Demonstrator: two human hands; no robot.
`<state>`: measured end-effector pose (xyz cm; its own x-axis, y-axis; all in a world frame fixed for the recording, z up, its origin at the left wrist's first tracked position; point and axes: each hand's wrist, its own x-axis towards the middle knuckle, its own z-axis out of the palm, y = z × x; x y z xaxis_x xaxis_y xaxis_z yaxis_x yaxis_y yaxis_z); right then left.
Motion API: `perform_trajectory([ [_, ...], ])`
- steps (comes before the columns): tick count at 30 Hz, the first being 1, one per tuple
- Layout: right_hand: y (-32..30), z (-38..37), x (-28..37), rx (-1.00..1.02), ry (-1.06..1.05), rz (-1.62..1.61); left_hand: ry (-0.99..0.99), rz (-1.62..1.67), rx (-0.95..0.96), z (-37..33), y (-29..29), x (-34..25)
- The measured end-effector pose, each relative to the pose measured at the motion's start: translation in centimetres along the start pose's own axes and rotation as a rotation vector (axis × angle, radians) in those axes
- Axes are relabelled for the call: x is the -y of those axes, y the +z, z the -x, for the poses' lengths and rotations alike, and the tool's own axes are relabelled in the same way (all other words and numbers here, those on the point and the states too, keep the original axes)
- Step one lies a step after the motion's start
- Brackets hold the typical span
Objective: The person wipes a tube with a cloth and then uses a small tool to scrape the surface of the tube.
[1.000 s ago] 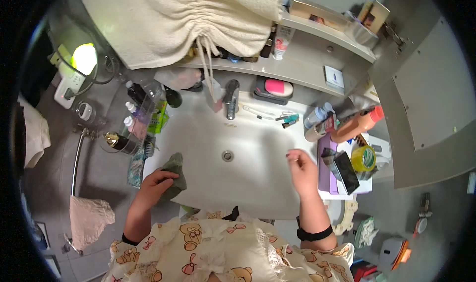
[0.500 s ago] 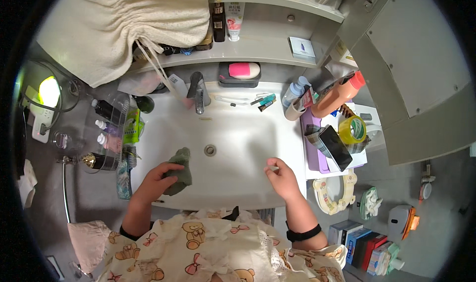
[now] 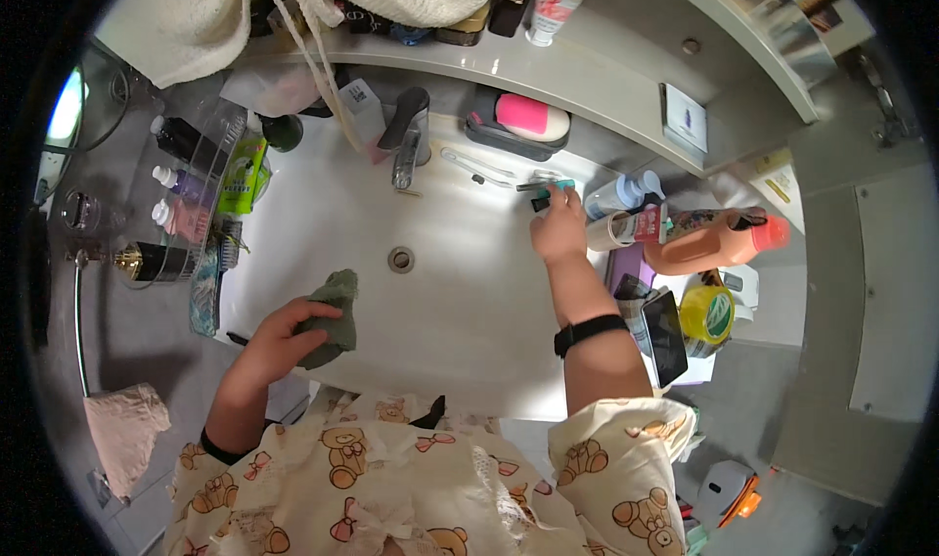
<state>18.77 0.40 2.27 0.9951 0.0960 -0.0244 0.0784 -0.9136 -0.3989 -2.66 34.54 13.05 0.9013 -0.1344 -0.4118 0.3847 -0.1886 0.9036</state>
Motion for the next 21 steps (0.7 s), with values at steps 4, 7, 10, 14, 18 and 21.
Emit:
perform_trajectory([
  [4,2.6,-3.1,-0.6,0.041,-0.026,0.104,-0.024,-0.013,-0.038,0.1,-0.1,-0.7],
  [7,3.4,-3.3,0.3,0.08,0.003,0.221,-0.028,0.035,-0.064,0.4,-0.4,-0.3],
  [10,3.7,-4.1,-0.3,0.092,-0.012,0.3,-0.036,0.038,-0.095,0.9,-0.6,-0.1],
  [14,3.7,-5.6,-2.2,0.114,-0.067,0.364,-0.052,0.046,-0.102,0.8,-0.9,0.6],
  [18,2.7,-6.9,-1.9,0.133,-0.066,0.443,-0.055,0.084,-0.089,0.7,-0.8,1.2],
  [21,2.6,-7.2,-1.8,0.117,-0.095,0.433,-0.057,0.087,-0.087,0.5,-0.7,1.0],
])
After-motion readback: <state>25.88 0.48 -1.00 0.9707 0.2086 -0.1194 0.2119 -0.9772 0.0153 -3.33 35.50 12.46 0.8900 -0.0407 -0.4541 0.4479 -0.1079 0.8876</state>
